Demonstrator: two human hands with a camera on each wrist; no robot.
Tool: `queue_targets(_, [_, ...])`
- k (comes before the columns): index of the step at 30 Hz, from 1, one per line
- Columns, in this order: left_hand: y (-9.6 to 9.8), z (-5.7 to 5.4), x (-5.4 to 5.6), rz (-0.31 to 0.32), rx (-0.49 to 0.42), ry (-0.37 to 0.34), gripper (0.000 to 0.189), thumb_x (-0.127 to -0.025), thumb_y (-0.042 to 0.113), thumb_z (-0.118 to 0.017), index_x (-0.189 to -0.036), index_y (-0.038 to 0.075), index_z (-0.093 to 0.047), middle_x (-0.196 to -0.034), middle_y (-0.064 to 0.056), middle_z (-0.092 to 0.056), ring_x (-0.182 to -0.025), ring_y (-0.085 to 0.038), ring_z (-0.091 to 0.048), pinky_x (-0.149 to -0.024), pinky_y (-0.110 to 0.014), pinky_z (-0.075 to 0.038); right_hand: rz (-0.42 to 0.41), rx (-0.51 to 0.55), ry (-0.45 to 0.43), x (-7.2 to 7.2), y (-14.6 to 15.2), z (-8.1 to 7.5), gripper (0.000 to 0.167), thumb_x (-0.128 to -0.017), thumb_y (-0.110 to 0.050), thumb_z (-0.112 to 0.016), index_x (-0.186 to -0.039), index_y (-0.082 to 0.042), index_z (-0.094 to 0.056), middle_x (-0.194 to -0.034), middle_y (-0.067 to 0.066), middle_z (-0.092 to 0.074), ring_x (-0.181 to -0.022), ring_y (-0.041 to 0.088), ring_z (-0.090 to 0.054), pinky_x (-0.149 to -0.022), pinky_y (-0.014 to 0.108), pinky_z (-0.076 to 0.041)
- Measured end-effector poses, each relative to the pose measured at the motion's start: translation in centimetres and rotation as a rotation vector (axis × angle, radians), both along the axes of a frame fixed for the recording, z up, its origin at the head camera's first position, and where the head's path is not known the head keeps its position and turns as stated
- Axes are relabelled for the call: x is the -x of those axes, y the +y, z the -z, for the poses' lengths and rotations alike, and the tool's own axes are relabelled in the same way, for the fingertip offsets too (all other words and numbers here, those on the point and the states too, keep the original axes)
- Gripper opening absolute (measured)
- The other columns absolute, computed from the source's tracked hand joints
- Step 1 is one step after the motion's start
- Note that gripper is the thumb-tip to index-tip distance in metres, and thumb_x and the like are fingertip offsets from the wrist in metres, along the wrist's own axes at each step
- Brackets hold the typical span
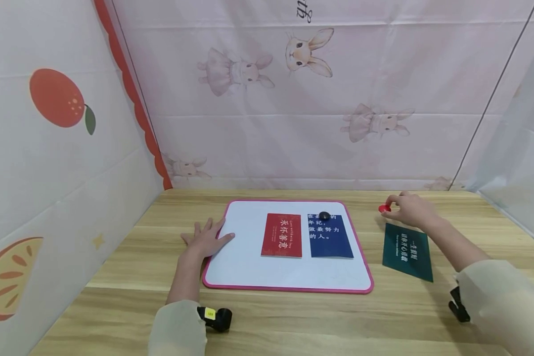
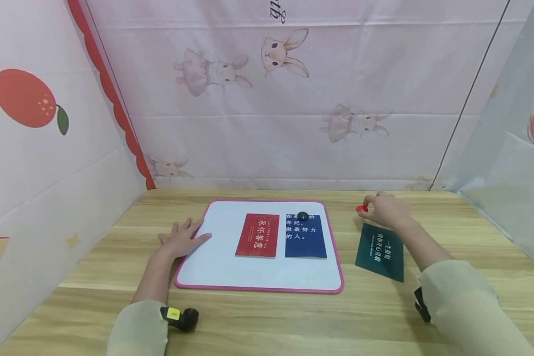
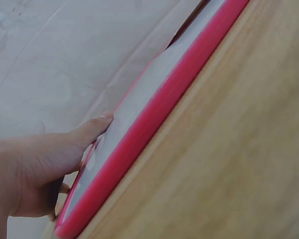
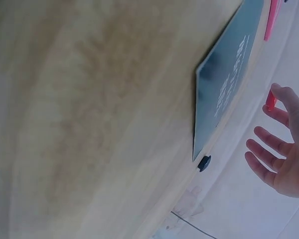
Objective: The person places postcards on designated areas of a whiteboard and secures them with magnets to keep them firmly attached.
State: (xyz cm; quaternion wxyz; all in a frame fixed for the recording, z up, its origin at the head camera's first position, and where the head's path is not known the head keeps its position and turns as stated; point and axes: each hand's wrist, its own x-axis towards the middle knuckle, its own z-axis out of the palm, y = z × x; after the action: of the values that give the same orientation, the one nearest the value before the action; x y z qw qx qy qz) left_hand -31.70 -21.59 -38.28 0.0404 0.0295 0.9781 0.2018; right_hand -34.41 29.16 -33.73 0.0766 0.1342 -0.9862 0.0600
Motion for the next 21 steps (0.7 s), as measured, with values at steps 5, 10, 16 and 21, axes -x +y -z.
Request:
queue_targets(5, [0.0,-0.1,0.0,-0.002,-0.003,0.0,0.074,-0.09,0.052,-0.046,-0.147,0.014,-0.02,-0.148,-0.026,-0.01,-0.13,-0.051,0.007,-0.088,-0.073,0.011,-0.009,-0.001,0.001,0.1,-0.6,-0.1,0.035,-0.079,-0.026,-0.072,-0.102,-0.001,-0.062,-0.083,0.017,-0.052,-0.063,0.025,-0.048,-0.045,0.028,-0.043])
queue_targets(10, [0.1,-0.1,0.0,-0.001,-0.002,-0.002,0.074,-0.09,0.052,-0.046,-0.147,0.013,-0.021,-0.148,-0.026,-0.01,-0.13,-0.051,0.007,-0.088,-0.073,0.011,-0.021,-0.004,-0.005,0.1,-1.2,-0.4,0.035,-0.079,-0.027,-0.072,-0.102,-0.002,-0.062,-0.083,0.016,-0.052,-0.064,0.025,-0.049,-0.047,0.029,-0.045])
queue_targets(16, [0.1,-0.1,-0.1,-0.003,-0.009,-0.003,0.074,-0.089,0.052,-0.046,-0.147,0.014,-0.021,-0.148,-0.026,-0.01,-0.13,-0.051,0.007,-0.088,-0.072,0.012,-0.037,0.002,0.0,0.1,-1.9,-0.6,0.034,-0.079,-0.026,-0.072,-0.102,-0.002,-0.063,-0.086,0.018,-0.054,-0.066,0.026,-0.05,-0.05,0.032,-0.046])
queue_targets(21, [0.0,-0.1,-0.1,-0.003,-0.008,-0.006,0.074,-0.09,0.052,-0.046,-0.147,0.014,-0.02,-0.148,-0.026,-0.009,-0.13,-0.051,0.007,-0.088,-0.072,0.012,-0.053,0.021,0.005,0.0,-2.6,-0.5,0.034,-0.079,-0.026,-0.072,-0.101,-0.002,-0.063,-0.088,0.019,-0.056,-0.067,0.026,-0.05,-0.053,0.032,-0.048])
